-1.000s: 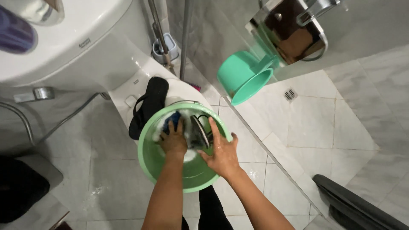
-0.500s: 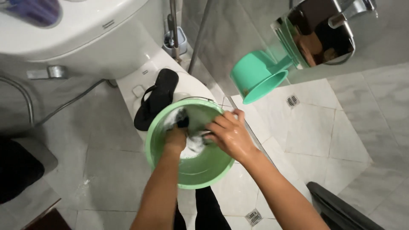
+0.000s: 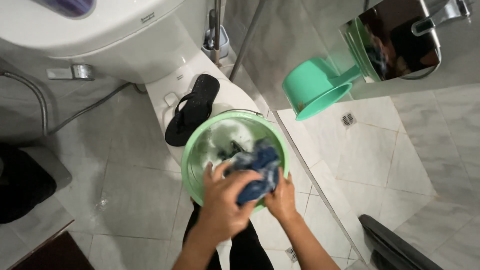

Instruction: The person washes a pair of black flip-flops in a bathroom. They scrub the slippers with a blue cloth in a green bucket of soapy water and rinse them under the sink faucet.

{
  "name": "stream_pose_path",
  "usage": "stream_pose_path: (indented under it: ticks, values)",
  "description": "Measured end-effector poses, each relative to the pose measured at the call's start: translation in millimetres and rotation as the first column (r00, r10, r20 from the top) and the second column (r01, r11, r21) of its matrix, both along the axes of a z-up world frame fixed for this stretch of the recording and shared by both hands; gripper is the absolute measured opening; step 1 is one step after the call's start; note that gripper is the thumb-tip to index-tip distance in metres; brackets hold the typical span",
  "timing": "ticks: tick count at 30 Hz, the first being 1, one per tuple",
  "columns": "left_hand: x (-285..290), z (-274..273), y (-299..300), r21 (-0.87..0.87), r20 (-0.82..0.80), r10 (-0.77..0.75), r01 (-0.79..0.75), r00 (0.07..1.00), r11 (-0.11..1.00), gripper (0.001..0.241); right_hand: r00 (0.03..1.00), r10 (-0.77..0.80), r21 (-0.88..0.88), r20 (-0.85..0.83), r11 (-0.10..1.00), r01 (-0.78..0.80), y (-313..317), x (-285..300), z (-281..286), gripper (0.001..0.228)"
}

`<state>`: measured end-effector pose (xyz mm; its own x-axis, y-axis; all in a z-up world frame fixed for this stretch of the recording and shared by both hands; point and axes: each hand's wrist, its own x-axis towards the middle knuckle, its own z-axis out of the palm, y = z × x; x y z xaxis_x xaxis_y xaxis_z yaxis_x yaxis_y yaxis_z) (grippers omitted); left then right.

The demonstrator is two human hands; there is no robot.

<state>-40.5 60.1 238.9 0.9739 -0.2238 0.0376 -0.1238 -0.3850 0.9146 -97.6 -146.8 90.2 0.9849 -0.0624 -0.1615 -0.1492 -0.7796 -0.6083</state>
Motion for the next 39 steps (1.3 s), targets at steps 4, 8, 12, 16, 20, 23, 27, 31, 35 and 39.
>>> stream_pose_path:
  ticks: [4,8,12,16,20,23,27,31,35,39]
  values:
    - [-23.1,-56.1,-58.4,0.12,-0.18,-0.144,0.167,0.973,0.979,0.031,0.998,0.023,0.028,0.064,0.999,-0.025,3.5,-1.8,-14.0,0.044]
    - [3.1,-77.3,-78.4,0.198,-0.388,0.135,-0.061,0.912,0.978,0.037,0.977,0.04,0.075,0.208,0.996,-0.057,3.2,-11.2,-19.0,0.016]
    - [21.3,-196.1,-69.5,0.096,-0.657,0.305,-0.324,0.69,0.941,0.059,0.972,0.023,0.069,0.232,0.997,-0.041,16.1,-2.8,6.8,0.05]
    - [38.0,-238.8,-65.8,0.234,-0.546,0.331,-0.239,0.77,0.942,0.053,0.973,0.006,0.016,0.229,1.0,-0.009,23.8,6.2,27.2,0.041]
    - [72.0,-247.7,-57.7,0.628,-0.62,0.276,0.254,0.734,0.735,0.058,0.971,0.013,0.008,0.238,1.0,-0.016,24.4,8.7,26.6,0.039]
    - [63.1,-226.8,-45.8,0.601,-0.596,0.166,0.299,0.786,0.741,0.045,0.96,0.045,0.017,0.276,0.999,-0.052,26.6,13.6,31.6,0.035]
    - [35.0,-133.1,-44.3,0.264,-0.549,0.272,-0.145,0.791,0.954,0.043,0.95,0.041,-0.013,0.311,0.999,-0.039,21.7,12.9,21.0,0.035]
    - [17.0,-47.3,-57.1,0.212,-0.519,0.235,-0.143,0.822,0.967,0.022,0.964,0.024,0.009,0.266,1.0,-0.027,2.0,-8.3,-29.6,0.016]
    - [28.9,-69.0,-55.7,0.263,-0.656,0.29,-0.149,0.697,0.953,0.043,0.965,0.012,0.031,0.263,0.999,-0.021,7.5,1.4,-14.3,0.029]
    - [26.5,-240.7,-49.9,0.462,-0.56,0.358,-0.076,0.748,0.883,0.066,0.943,-0.015,0.049,0.332,0.999,-0.002,20.6,13.6,11.5,0.016]
